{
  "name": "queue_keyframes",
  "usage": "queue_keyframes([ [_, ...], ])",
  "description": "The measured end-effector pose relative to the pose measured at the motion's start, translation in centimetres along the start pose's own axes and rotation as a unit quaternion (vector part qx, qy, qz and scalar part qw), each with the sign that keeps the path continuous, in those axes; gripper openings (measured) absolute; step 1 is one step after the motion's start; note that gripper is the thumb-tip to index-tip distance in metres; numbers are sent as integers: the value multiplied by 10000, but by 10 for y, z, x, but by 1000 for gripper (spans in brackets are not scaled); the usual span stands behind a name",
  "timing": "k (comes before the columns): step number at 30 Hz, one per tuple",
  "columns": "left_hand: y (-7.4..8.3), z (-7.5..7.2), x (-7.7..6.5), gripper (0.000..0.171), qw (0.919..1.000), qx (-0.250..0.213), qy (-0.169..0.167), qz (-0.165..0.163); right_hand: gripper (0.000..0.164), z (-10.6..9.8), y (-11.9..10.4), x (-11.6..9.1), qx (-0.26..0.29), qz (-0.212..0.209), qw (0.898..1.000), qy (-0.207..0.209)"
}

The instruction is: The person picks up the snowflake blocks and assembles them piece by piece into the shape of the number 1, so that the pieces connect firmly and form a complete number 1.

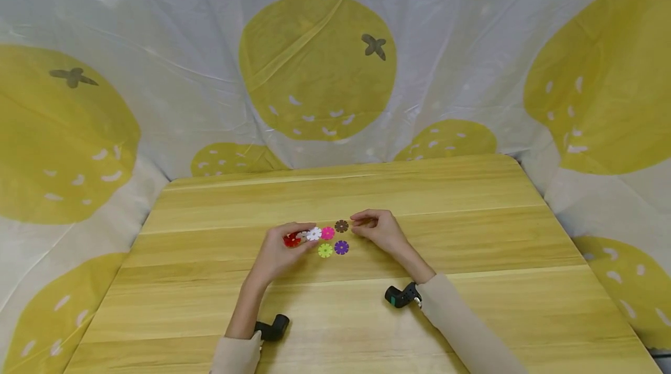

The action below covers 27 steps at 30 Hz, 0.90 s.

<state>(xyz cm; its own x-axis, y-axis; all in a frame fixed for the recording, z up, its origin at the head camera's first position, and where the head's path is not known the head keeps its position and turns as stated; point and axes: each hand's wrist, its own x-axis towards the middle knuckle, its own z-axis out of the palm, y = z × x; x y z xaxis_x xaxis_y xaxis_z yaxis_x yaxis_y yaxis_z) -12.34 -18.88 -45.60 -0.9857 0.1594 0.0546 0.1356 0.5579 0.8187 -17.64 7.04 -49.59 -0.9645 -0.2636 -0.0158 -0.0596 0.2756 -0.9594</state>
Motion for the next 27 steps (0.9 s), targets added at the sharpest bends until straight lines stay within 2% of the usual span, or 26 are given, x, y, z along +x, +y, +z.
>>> queue_keyframes([
  [8, -3, -2, 0, 31, 10000, 17, 79, -44, 25, 12, 1, 8, -741, 4, 9971, 188],
  [20, 0, -7, -1, 28, 9997, -6, -16, -226, 28, 20, -7, 14, -1669, -222, 9857, 108],
  [24, 0, -7, -2, 27, 9999, 5, -68, -147, 24, 20, -7, 13, -1754, -139, 9844, 93],
  [27, 0, -7, -2, 25, 9999, -34, -105, -53, 25, 17, -6, 11, -1491, -15, 9888, 96],
])
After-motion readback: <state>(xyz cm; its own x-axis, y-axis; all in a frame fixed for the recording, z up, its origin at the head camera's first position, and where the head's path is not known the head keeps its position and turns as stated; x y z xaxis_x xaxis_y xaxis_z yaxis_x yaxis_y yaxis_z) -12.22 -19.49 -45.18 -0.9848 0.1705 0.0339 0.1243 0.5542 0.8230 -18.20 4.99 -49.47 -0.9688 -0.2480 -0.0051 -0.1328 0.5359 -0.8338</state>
